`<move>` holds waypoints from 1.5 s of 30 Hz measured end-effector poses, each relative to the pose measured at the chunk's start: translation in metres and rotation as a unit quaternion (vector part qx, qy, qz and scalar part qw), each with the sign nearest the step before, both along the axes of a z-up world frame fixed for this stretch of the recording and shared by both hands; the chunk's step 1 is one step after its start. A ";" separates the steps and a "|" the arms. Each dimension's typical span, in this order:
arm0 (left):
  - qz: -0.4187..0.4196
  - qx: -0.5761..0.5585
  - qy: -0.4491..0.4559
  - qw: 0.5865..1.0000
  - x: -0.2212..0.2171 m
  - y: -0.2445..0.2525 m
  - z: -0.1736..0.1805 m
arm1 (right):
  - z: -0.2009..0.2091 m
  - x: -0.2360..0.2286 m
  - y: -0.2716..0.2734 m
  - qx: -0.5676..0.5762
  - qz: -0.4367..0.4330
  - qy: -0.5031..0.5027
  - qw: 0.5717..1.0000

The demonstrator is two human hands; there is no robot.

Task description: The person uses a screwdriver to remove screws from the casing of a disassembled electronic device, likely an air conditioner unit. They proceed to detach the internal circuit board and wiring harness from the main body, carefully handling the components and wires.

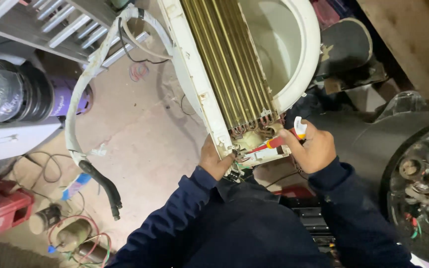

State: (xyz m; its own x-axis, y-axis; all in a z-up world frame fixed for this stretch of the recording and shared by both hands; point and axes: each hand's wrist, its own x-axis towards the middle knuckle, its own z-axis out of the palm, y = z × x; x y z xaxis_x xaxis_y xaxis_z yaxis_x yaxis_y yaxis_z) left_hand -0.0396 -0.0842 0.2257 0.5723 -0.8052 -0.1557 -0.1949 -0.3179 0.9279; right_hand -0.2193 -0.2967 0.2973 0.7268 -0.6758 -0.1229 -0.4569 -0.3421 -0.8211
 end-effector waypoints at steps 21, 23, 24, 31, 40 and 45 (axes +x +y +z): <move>-0.090 -0.008 -0.101 0.991 0.039 0.029 0.004 | -0.034 -0.055 0.012 0.033 -0.059 -0.021 0.997; -0.133 0.035 -0.064 0.988 0.043 0.024 0.004 | -0.033 -0.053 0.010 0.074 -0.065 -0.060 0.993; -0.131 0.040 -0.069 0.988 0.037 0.025 -0.004 | -0.039 -0.057 0.010 0.078 -0.063 -0.064 0.993; -0.064 0.077 -0.091 0.991 0.018 0.029 -0.017 | -0.072 -0.055 0.012 0.009 -0.058 -0.142 0.988; 0.057 0.008 -0.027 0.998 -0.046 0.060 -0.014 | -0.065 -0.048 0.027 0.000 -0.045 -0.155 0.987; 0.053 0.044 -0.031 0.997 -0.054 0.053 0.003 | -0.078 -0.048 0.023 0.013 -0.049 -0.154 0.987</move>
